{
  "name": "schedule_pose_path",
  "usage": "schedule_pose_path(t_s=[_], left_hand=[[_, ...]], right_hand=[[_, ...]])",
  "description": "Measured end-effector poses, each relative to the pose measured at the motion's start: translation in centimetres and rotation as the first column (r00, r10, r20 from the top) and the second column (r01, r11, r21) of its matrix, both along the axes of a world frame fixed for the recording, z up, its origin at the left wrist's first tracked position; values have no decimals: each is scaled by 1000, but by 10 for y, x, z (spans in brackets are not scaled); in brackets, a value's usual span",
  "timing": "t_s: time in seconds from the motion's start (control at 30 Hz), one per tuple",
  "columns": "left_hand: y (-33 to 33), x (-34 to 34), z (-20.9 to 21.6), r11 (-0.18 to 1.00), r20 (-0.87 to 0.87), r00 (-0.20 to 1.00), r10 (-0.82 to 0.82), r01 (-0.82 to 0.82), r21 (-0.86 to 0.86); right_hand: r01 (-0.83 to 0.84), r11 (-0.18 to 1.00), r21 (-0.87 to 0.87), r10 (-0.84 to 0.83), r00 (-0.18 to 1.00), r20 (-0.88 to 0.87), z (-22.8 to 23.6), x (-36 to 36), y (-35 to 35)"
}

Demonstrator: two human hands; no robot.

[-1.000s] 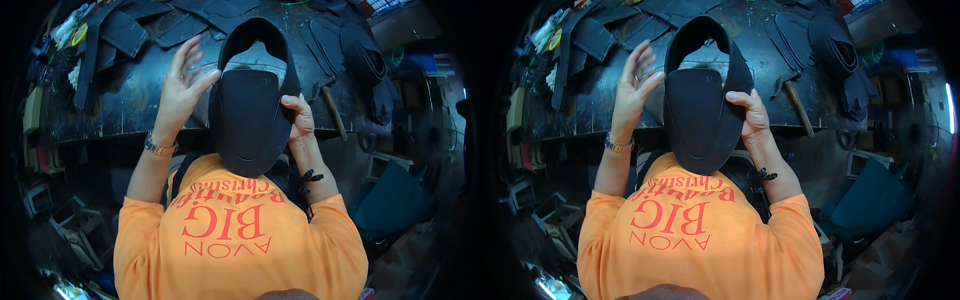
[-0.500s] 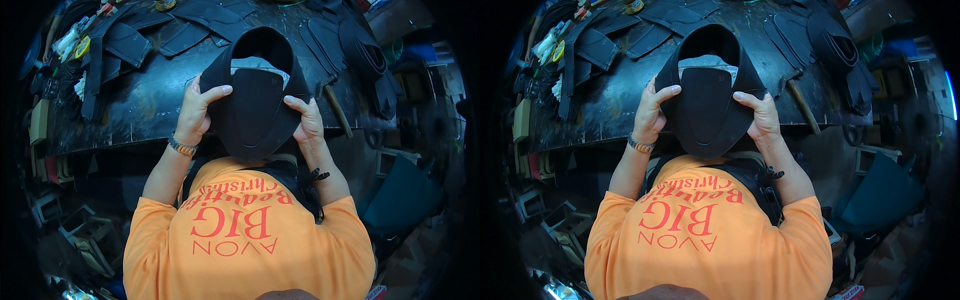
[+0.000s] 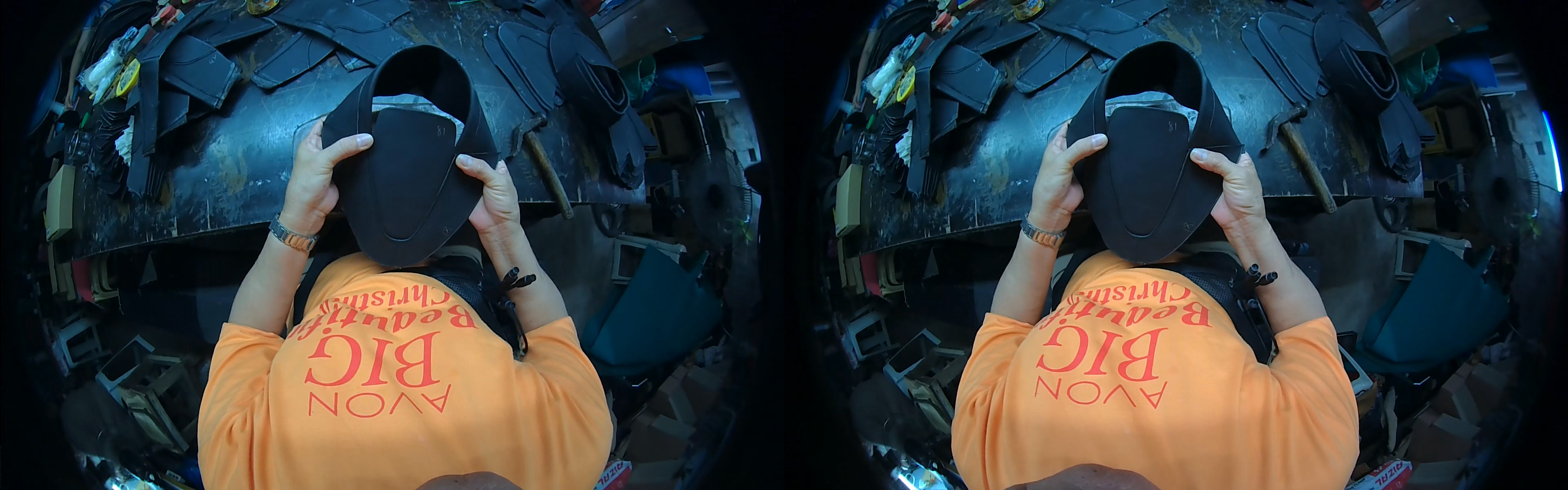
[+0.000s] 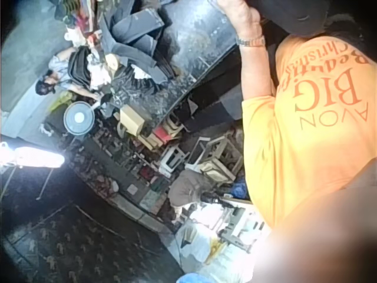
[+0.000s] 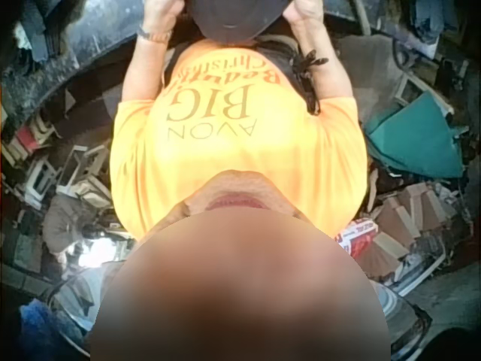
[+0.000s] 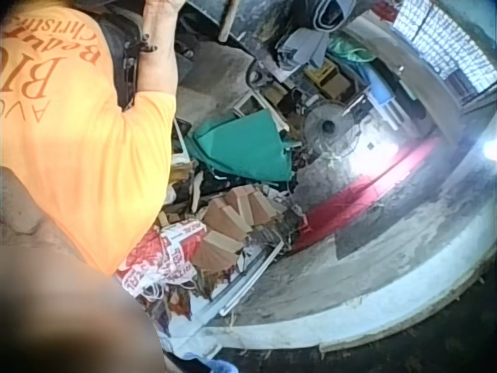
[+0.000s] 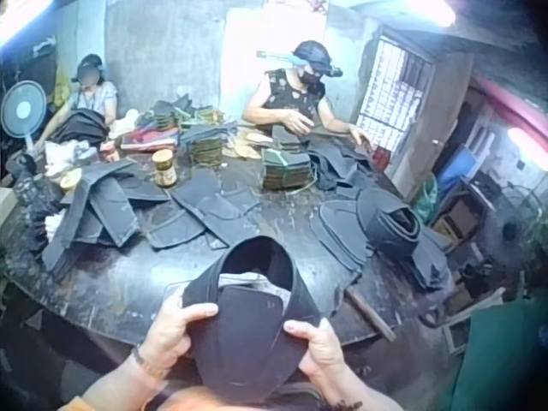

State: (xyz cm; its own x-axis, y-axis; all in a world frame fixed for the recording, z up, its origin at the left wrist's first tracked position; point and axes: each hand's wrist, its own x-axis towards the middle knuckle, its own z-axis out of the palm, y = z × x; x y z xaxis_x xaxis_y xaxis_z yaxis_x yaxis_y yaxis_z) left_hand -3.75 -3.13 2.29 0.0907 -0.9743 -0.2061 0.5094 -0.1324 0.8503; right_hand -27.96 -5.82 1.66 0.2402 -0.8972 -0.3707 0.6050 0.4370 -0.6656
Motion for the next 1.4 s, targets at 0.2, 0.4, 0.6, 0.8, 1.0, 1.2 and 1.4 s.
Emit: schedule_pose_path(t_s=[0.2, 0.4, 0.6, 0.8, 1.0, 1.2, 1.4], left_hand=[[-1, 4, -8, 1000, -62, 998, 16, -17, -16], [0, 14, -16, 999, -252, 966, -53, 48, -23], [-2, 20, -24, 993, -435, 892, -118, 99, -65], [0, 20, -16, 997, -292, 954, -70, 75, 7], [6, 4, 18, 941, 479, 855, 200, -30, -338], [7, -5, 62, 805, 859, 227, 458, 304, -509], [-10, -8, 63, 769, 921, 264, 287, 510, -385]], right_hand=[[-41, 997, -60, 46, 996, 81, -2, -3, 2], [-118, 987, -110, 144, 954, 264, -7, -6, 2], [-153, 987, -45, 159, 926, 341, -6, -3, 0], [-181, 975, -128, 214, 920, 327, 7, -7, -3], [-173, 976, -132, 201, 949, 244, 19, -2, -2], [-215, 958, -189, 249, 951, 183, 26, 7, 1], [-200, 972, -122, 219, 961, 168, 27, 11, 5]])
